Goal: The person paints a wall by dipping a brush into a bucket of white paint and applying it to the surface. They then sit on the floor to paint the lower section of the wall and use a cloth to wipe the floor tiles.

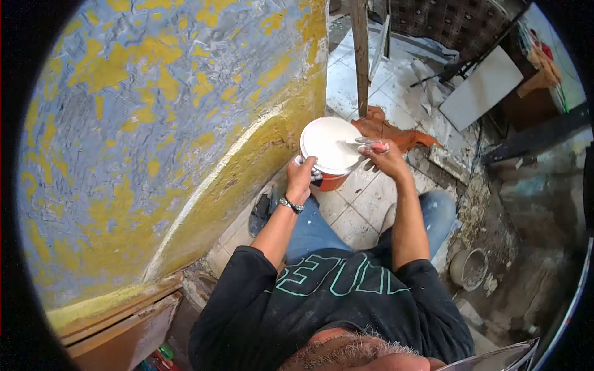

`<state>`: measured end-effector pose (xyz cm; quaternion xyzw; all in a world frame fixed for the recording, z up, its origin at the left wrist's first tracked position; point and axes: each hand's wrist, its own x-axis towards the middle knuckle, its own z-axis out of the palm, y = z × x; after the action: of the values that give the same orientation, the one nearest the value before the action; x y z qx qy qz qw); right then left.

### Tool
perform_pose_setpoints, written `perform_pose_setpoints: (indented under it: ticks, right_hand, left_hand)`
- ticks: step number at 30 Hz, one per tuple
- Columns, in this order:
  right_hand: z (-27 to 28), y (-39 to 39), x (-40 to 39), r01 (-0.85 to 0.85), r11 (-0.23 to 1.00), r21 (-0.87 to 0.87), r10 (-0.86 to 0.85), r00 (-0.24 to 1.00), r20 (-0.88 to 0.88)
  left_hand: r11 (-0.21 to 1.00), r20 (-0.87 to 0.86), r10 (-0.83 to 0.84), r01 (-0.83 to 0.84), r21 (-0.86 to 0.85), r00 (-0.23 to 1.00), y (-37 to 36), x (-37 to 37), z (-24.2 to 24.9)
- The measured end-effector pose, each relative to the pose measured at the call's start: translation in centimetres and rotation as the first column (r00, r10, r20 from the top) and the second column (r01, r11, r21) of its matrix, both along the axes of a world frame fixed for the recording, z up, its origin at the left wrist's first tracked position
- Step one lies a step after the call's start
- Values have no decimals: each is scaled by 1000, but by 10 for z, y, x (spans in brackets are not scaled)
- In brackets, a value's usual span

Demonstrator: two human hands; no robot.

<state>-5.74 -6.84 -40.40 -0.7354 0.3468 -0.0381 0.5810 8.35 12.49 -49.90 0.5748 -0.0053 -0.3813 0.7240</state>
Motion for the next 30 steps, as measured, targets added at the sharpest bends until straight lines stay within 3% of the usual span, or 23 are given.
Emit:
perform_pose_setpoints:
  ticks: [2, 4, 7, 9, 12, 15, 16, 19, 20, 23, 26, 28, 30]
  right_hand:
    - [5, 3, -14, -87, 996, -30, 86, 996, -26]
    - [23, 18, -23, -102, 993, 64, 91, 983, 159]
    - [13, 21, -41, -175, 957, 230, 97, 944, 315]
    - [3, 12, -46, -159, 886, 435, 26, 955, 296]
    - [21, 14, -40, -99, 970, 221, 101, 995, 3]
    - [5, 11, -42, -127, 990, 59, 131, 988, -76]
    - [18, 19, -40, -104, 990, -94, 96, 991, -91]
    - [-29, 12, -35, 27, 931, -364, -2, 998, 69]
    - [-26, 9, -34, -25, 973, -228, 35, 999, 40]
    - [-17, 3, -1, -21, 955, -296, 49, 995, 85]
    - [7, -12, 55, -17, 868, -497, 95, 987, 132]
    - [55, -9, 83, -7, 878, -479, 93, 984, 155]
    - [62, -26, 104, 56, 858, -511, 63, 975, 214]
  left_hand:
    - [999, 21, 20, -19, -32, 1000, 0, -6, 15]
    - [997, 41, 48, -45, -65, 998, -8, -1, 23]
    - [997, 38, 26, -23, -80, 999, -11, 3, 23]
    - [996, 28, 66, -64, -60, 997, -11, 0, 23]
    - [994, 37, 91, -88, -64, 995, -14, 2, 21]
    - [996, 76, 80, -77, -44, 994, -16, 1, 20]
    - [998, 81, 63, -61, -31, 995, -15, 0, 22]
    - [999, 101, 28, -31, 26, 995, -14, 1, 14]
    - [999, 86, 43, -44, 7, 995, -16, 2, 13]
    - [998, 65, 49, -48, -29, 997, -16, 4, 6]
    - [999, 67, 19, -17, -27, 998, -13, 6, -6]
    - [1000, 123, -4, 5, -10, 992, -8, 3, -10]
    - [1000, 188, -14, 15, -4, 982, -3, 1, -30]
